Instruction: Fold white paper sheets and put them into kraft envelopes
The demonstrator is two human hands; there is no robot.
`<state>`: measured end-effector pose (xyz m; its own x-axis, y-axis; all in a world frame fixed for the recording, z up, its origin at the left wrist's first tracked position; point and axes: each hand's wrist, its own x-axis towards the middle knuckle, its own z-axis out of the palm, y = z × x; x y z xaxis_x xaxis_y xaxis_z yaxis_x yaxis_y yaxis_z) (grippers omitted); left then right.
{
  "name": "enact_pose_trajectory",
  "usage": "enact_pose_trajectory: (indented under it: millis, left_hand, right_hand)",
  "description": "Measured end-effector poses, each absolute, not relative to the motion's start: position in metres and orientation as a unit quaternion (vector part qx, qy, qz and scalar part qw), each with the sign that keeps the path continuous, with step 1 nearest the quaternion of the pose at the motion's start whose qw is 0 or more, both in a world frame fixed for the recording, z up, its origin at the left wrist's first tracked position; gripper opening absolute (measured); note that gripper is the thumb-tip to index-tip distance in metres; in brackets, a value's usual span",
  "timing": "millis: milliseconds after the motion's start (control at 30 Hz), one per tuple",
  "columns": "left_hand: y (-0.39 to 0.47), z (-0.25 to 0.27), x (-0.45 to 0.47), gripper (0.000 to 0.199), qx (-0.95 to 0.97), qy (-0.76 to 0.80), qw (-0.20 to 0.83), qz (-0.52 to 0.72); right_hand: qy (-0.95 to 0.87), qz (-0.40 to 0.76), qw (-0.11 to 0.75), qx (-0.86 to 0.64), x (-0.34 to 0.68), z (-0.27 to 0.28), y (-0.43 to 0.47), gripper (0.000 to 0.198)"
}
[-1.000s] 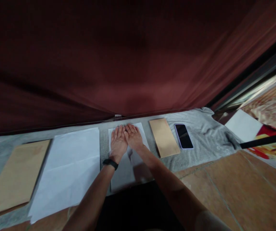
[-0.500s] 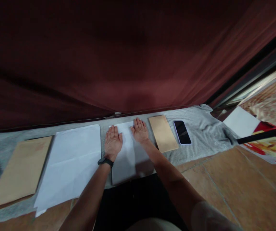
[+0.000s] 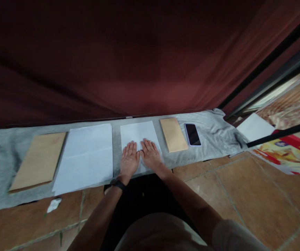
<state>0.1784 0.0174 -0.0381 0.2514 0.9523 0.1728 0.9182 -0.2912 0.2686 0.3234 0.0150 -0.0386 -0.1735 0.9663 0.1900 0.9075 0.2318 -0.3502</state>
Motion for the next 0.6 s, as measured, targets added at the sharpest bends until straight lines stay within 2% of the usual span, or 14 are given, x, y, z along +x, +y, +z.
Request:
enact_pose_trajectory:
  millis: [400, 600]
  left_hand:
    - [0.007, -0.027, 0.167, 0.062, 0.77, 0.612, 0.044, 0.173]
    - [-0.026, -0.023, 0.185, 0.057, 0.821, 0.552, 0.043, 0.136]
  right_hand:
    - [-0.749, 0.041, 0.194, -0.633, 0.371, -0.037, -0.01, 0.055]
    - [-0.767, 0.049, 0.199, -0.608, 0.36, -0.029, -0.028, 0.053]
